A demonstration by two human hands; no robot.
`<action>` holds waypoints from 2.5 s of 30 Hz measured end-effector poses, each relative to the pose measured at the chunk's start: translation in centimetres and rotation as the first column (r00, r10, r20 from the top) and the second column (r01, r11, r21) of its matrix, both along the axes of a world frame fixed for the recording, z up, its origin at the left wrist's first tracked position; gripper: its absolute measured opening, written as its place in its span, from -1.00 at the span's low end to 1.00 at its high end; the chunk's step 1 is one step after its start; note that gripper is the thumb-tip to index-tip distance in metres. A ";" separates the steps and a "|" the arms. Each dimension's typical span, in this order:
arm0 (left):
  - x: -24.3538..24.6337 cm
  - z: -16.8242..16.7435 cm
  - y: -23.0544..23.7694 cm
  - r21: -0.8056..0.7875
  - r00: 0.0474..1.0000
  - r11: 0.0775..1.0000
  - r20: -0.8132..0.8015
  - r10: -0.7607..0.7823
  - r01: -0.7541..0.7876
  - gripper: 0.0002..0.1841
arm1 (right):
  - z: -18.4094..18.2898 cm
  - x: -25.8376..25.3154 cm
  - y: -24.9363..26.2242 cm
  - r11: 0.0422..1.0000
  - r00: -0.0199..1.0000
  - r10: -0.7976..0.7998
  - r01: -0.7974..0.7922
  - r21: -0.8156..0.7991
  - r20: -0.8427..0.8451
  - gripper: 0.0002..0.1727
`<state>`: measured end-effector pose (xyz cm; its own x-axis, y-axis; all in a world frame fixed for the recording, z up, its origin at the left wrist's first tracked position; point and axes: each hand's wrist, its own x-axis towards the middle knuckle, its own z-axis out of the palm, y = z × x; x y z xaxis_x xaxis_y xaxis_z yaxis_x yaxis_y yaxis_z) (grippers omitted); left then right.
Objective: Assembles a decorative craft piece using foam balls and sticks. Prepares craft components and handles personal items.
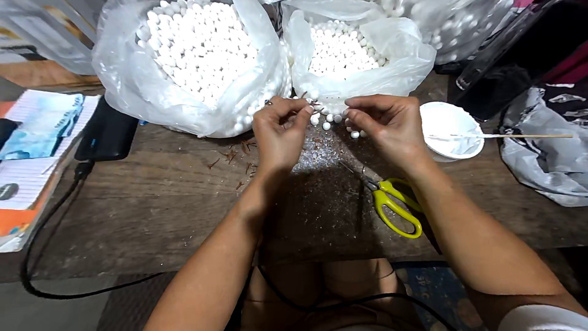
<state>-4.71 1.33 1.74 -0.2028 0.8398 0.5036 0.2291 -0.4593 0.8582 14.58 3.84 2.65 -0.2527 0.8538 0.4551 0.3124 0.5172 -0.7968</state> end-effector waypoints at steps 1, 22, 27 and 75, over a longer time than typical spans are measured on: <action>-0.3 0.2 0.1 -0.047 0.998 0.999 0.061 -0.006 0.009 -0.94 | -0.3 0.0 0.2 1.000 0.997 -0.029 0.028 0.014 0.076 -0.78; -2.1 1.6 0.7 -0.041 0.946 0.999 0.324 0.028 -0.016 -0.89 | 0.4 -6.3 3.2 0.982 0.842 0.189 -0.164 -0.093 0.505 -0.85; -1.9 1.5 0.8 -0.007 0.944 1.000 0.327 0.029 -0.028 -0.91 | 0.0 -8.0 2.9 0.989 0.785 0.134 -0.068 -0.130 0.605 -0.73; 0.2 -0.6 0.2 0.064 0.997 0.997 0.059 -0.041 0.038 -0.95 | -0.3 -1.3 -0.5 0.838 0.823 0.063 -0.351 -0.418 -0.565 -0.66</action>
